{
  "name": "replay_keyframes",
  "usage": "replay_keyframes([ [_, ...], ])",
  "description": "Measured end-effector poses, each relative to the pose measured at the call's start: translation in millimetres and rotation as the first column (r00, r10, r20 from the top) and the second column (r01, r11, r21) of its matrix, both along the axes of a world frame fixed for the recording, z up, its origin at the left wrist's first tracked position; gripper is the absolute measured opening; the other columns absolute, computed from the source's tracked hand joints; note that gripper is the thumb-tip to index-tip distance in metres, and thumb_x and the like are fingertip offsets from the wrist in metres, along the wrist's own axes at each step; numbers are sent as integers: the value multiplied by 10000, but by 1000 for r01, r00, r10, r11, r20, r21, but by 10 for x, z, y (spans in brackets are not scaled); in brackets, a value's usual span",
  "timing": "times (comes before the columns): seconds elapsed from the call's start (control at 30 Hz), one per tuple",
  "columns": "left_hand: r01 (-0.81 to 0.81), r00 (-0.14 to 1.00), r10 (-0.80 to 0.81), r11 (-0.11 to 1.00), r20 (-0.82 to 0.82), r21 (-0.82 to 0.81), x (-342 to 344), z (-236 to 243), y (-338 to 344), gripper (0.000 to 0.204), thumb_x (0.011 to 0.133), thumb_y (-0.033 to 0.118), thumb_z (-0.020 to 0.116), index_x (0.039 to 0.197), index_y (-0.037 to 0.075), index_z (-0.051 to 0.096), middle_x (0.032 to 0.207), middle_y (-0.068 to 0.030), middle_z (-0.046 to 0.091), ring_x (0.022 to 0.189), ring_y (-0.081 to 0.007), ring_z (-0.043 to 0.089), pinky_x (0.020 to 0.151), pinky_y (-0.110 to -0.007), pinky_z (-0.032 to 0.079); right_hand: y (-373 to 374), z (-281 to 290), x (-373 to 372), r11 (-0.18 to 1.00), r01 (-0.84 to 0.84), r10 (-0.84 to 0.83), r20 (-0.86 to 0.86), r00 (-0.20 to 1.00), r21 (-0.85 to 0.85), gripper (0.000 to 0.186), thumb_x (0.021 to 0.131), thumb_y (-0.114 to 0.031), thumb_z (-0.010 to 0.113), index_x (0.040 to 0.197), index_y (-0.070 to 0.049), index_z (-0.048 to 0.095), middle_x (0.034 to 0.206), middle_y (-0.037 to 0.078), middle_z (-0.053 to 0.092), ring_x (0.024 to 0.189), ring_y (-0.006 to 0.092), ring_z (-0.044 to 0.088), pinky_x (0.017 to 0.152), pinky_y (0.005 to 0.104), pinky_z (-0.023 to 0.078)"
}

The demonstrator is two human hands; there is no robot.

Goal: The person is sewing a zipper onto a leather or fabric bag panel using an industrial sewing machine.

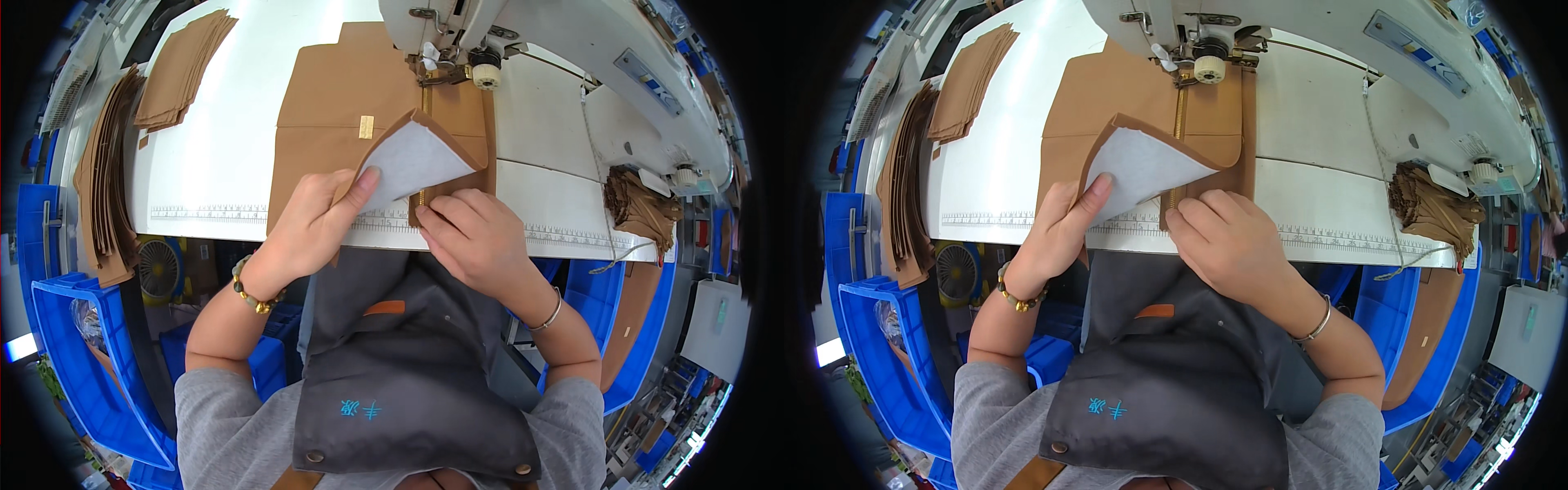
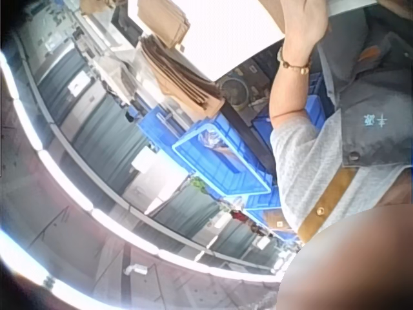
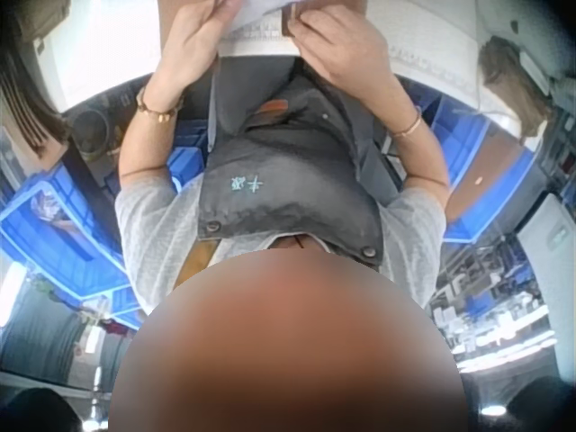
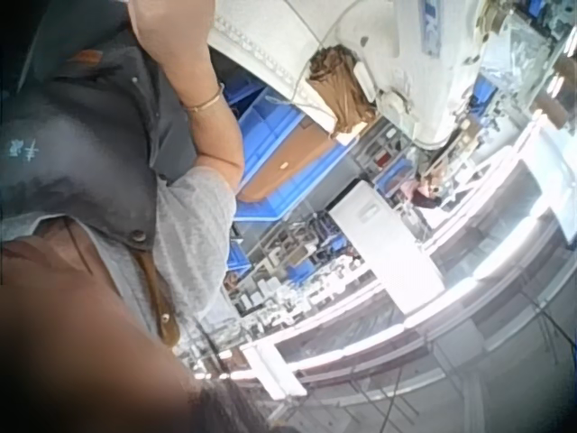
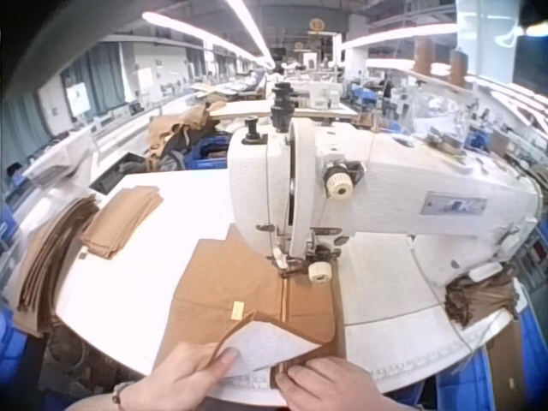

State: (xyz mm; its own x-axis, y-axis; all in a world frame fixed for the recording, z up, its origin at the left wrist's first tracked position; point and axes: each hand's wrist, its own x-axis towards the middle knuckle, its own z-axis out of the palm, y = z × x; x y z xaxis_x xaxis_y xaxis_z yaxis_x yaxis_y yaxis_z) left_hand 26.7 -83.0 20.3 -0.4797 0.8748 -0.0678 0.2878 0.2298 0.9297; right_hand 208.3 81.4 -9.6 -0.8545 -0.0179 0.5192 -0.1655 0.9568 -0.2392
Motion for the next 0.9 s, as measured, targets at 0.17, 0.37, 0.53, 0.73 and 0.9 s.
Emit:
replay_keyframes([
  [0.17, 25, 999, -26, 999, -20, -21, -4, -12, -25, 460, 1102, 333, 506, 841, -27, 627, 644, -112, 584, 505, -179, 625, 493, -324, 493, -62, -64, 23, 999, -18, 20, -43, 999, 44, 323, 758, -133, 781, 1051, -10, 722, 989, 53, 637, 863, 221, 613, 753, 378, 568],
  [0.37, 275, 783, -201, 961, -589, 38, 250, -69, -90, 528, 767, 69, 696, 1295, 65, 715, 1249, -146, 691, 1223, -375, 631, 1032, -448, 518, -123, -227, 161, 985, -7, -9, -89, 996, -175, 397, 772, -154, 813, 1146, -48, 731, 1144, 124, 662, 992, 318, 673, 809, 420, 585],
  [0.53, 236, 661, -140, 971, -737, 27, 371, -171, -96, 511, 753, 95, 747, 1263, 75, 740, 1241, -126, 660, 1171, -353, 638, 976, -434, 530, -145, -364, 240, 990, 7, -20, -90, 996, -142, 424, 760, -154, 818, 1165, -61, 732, 1227, 149, 660, 1073, 378, 680, 867, 458, 589],
  [0.73, 233, 659, -127, 971, -741, 41, 394, -177, -72, 500, 758, 159, 769, 1248, 61, 748, 1201, -119, 656, 1122, -329, 630, 952, -425, 511, -132, -424, 256, 996, 14, -22, -107, 994, -83, 432, 746, -162, 808, 1159, -54, 744, 1238, 132, 670, 1106, 351, 680, 918, 468, 592],
  [0.9, 234, 657, -146, 972, -740, 17, 386, -162, -79, 497, 769, 179, 765, 1252, 64, 749, 1204, -113, 660, 1120, -326, 630, 965, -425, 497, -124, -423, 250, 999, 7, -12, -119, 993, -48, 433, 740, -171, 811, 1153, -54, 749, 1224, 120, 673, 1099, 336, 685, 919, 462, 595],
])
